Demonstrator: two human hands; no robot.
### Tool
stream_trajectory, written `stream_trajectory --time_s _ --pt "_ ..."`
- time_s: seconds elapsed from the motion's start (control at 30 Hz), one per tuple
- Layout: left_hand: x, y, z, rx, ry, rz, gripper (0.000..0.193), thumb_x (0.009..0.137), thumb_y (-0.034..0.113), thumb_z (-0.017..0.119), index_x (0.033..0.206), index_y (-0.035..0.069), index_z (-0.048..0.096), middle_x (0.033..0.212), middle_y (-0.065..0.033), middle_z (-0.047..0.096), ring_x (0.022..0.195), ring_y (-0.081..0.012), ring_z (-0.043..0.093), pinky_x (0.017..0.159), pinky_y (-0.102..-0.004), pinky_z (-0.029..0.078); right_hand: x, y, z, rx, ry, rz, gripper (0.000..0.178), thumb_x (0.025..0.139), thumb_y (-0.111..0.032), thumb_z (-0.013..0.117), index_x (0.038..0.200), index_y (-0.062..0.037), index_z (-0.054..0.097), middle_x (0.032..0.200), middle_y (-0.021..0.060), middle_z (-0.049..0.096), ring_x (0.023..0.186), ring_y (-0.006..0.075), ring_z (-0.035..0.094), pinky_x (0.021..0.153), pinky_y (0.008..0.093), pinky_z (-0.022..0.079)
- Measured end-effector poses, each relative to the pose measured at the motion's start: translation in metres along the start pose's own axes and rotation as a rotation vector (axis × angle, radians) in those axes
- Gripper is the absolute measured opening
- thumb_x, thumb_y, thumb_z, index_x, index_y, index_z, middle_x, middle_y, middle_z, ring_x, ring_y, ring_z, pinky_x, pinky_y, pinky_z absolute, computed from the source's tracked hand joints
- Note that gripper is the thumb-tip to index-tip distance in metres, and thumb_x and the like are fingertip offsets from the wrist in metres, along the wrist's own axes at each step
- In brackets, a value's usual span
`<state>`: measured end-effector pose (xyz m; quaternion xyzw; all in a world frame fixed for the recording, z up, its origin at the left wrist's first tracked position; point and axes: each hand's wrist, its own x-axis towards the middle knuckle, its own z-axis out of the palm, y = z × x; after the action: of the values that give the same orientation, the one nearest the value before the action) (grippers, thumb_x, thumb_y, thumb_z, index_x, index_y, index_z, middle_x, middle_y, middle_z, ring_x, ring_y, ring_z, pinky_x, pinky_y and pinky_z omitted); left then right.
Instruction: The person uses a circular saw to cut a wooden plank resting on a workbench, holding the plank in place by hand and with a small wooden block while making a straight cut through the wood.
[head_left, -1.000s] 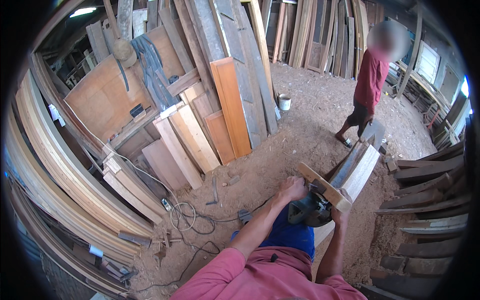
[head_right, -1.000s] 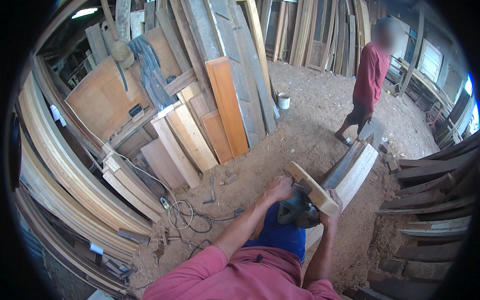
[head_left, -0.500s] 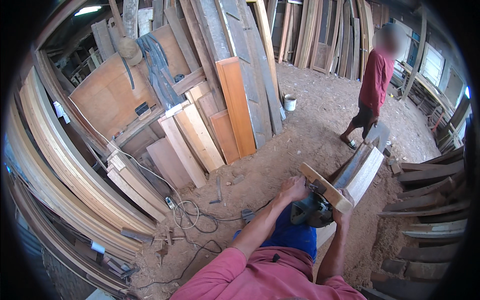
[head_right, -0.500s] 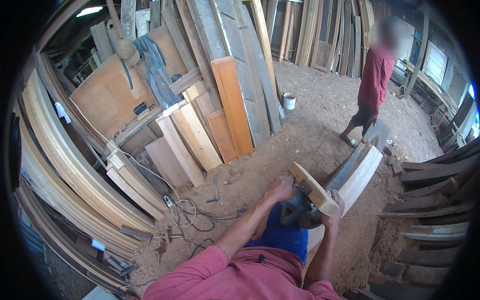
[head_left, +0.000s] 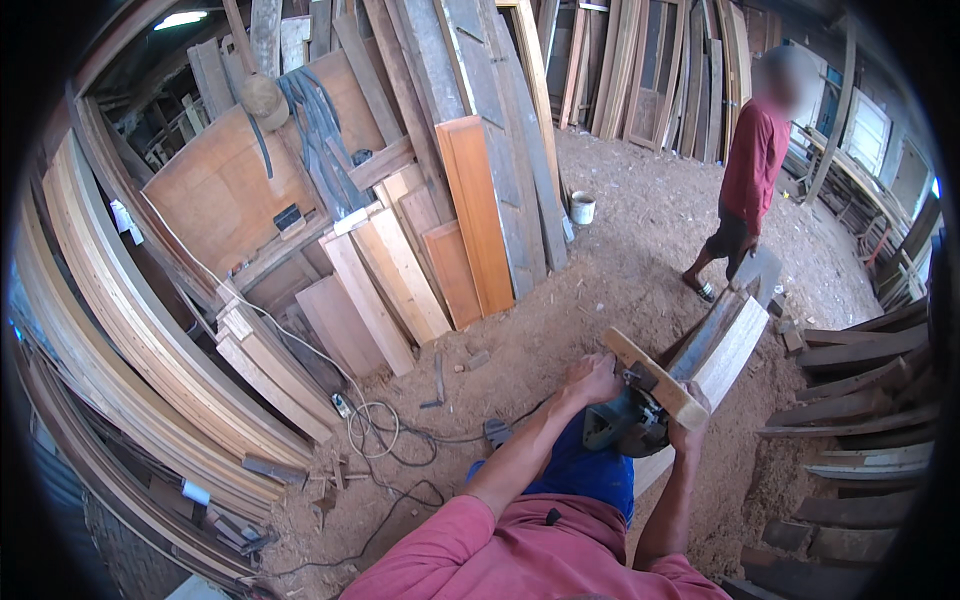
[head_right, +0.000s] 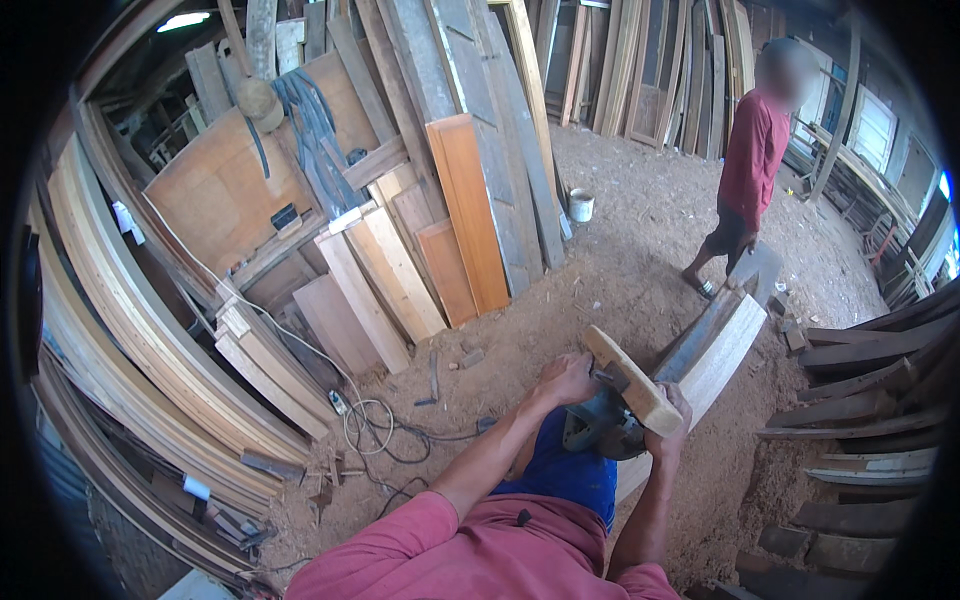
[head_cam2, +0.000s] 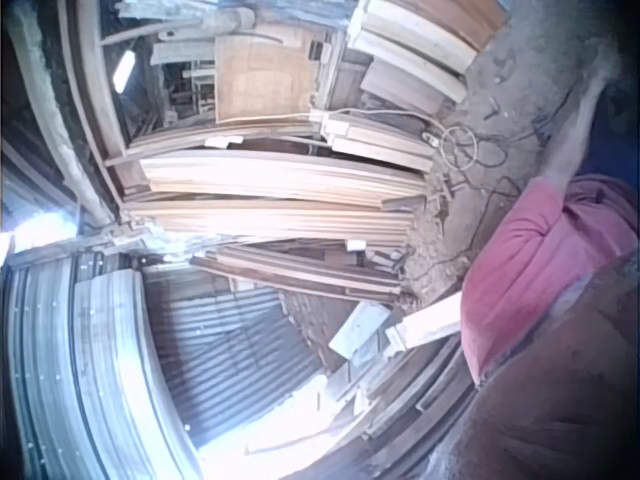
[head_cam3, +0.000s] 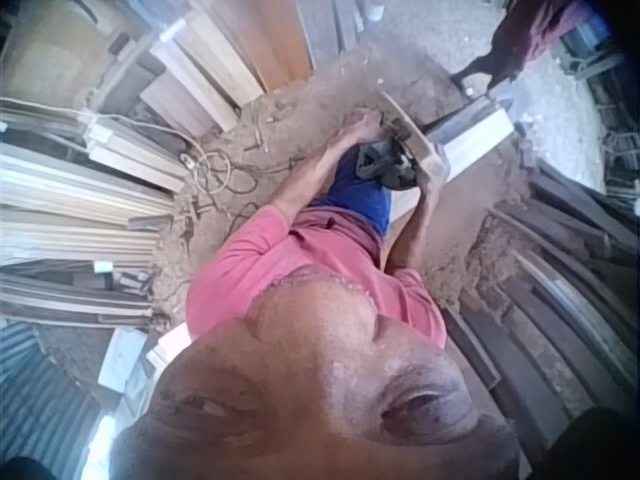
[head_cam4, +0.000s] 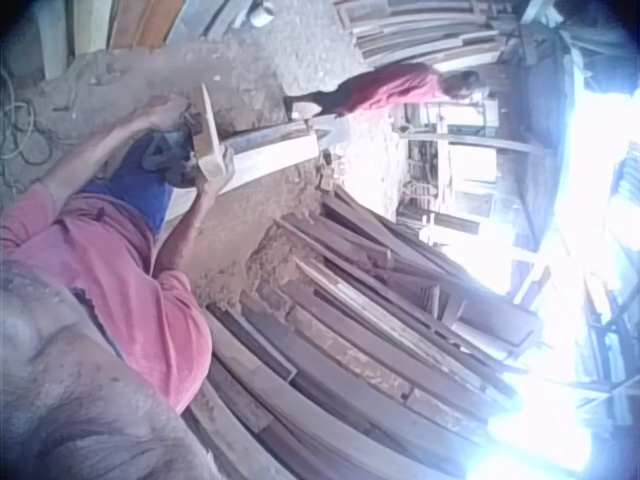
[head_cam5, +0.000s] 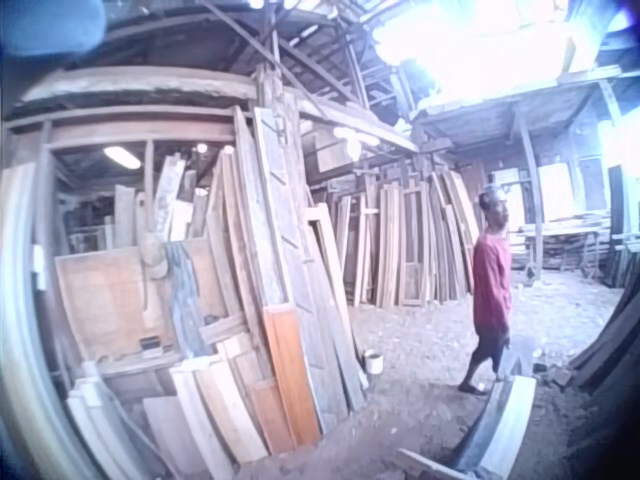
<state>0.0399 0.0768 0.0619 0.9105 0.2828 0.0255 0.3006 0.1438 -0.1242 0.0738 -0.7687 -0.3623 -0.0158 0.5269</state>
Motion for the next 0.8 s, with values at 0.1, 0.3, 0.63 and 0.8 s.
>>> stream_trajectory --time_s 0.1,0.3,0.63,0.8 --pt "0.001 -0.004 0.005 -0.009 0.014 0.011 0.049 0.092 0.041 0.056 0.122 0.004 0.061 0.119 -0.0251 0.067 0.114 -0.0438 0.063 0.096 -0.0554 0.051 0.001 -0.003 0.0 -0.036 -0.005 -0.001 0.027 0.105 -0.018 0.051 0.092 0.001 0.067 0.085 0.0131 0.066 0.079 0.0217 0.064 0.075 0.0342 0.049" --pt "-0.004 0.0 0.001 -0.065 0.104 0.033 0.04 0.087 0.031 0.06 0.113 0.001 0.063 0.108 -0.0257 0.07 0.108 -0.0435 0.066 0.091 -0.0528 0.053 0.001 0.004 0.003 -0.059 0.005 -0.101 0.027 0.104 -0.017 0.051 0.089 0.0 0.065 0.081 0.0121 0.063 0.075 0.0219 0.061 0.073 0.0344 0.048" --pt "-0.006 -0.002 -0.004 -0.05 0.014 0.005 0.046 0.092 0.038 0.056 0.122 0.004 0.061 0.116 -0.0251 0.068 0.112 -0.0444 0.064 0.094 -0.0548 0.052 0.0 -0.003 0.007 0.031 0.019 -0.037 0.026 0.104 -0.018 0.052 0.09 0.0001 0.065 0.081 0.0103 0.063 0.076 0.0196 0.06 0.073 0.0339 0.048" --pt "-0.002 -0.005 0.002 -0.028 -0.003 -0.015 0.044 0.09 0.036 0.057 0.119 0.004 0.063 0.116 -0.0249 0.068 0.111 -0.0442 0.065 0.093 -0.055 0.052 0.0 0.009 0.006 -0.032 0.017 -0.06 0.027 0.105 -0.021 0.054 0.093 -0.0005 0.066 0.081 0.0086 0.063 0.077 0.0185 0.06 0.074 0.0337 0.048"
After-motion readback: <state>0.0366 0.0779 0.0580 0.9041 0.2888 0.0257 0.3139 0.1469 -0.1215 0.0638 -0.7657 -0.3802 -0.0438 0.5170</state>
